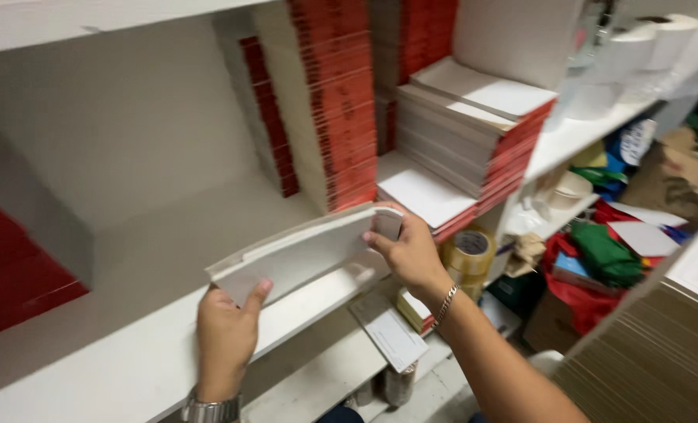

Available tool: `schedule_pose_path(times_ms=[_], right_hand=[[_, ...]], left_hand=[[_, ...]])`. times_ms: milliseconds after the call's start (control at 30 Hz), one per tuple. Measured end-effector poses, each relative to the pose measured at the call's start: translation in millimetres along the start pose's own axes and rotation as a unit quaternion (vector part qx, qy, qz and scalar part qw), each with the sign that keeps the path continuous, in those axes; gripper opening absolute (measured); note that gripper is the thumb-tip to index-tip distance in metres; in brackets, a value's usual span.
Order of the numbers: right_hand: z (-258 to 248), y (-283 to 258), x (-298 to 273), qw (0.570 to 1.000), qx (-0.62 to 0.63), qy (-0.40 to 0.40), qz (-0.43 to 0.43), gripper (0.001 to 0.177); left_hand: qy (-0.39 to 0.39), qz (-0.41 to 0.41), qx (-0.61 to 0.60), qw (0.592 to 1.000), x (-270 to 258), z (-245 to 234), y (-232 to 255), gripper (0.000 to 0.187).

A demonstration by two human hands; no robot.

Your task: The person organizes small white paper packets on a white shelf. They pick up packets, flip them over, and place them back into stacks. The person also handles a yellow paper document, flipping through its pages before placing it back.

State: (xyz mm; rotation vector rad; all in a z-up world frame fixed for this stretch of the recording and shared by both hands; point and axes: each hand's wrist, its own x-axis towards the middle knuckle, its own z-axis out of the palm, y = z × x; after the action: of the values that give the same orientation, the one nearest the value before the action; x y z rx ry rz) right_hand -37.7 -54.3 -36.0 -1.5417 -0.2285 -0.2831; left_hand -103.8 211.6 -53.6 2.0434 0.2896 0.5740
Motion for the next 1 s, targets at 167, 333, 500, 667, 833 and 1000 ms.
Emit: schedule_pose_path(times_ms=[167, 333, 500, 667, 833, 1000], right_hand=[[13, -2, -7, 0.998, 0.009, -0.025, 0.055, 0.044], [18, 5, -9, 0.996, 0.070, -0.051, 0.029, 0.067], [31, -2, -14, 0.998, 0.060, -0.022, 0.008, 0.069], [33, 3, -12, 0.993, 0.117, -0.022, -0.011, 0.067], [27, 20, -3, 0.995, 0.038, -0.056, 0.069, 0.031], [26, 7, -7, 0.991, 0.103, -0.080, 0.024, 0.029]], left_hand=[[0.002, -0.026, -0.055, 0.998, -8, -4, 4, 0.037], [-0.027, 0.023, -0.211, 0.977, -17, 0, 21, 0.029], [-0.006, -0.003, -0.271, 0.963, -7, 15, 4, 0.019], [0.023, 0.029, -0.256, 0.966, -5, 17, -1, 0.020], [-0.018, -0.002, -0.254, 0.967, -5, 17, -4, 0.024], [0.005, -0.013, -0.210, 0.978, -7, 14, 7, 0.023]])
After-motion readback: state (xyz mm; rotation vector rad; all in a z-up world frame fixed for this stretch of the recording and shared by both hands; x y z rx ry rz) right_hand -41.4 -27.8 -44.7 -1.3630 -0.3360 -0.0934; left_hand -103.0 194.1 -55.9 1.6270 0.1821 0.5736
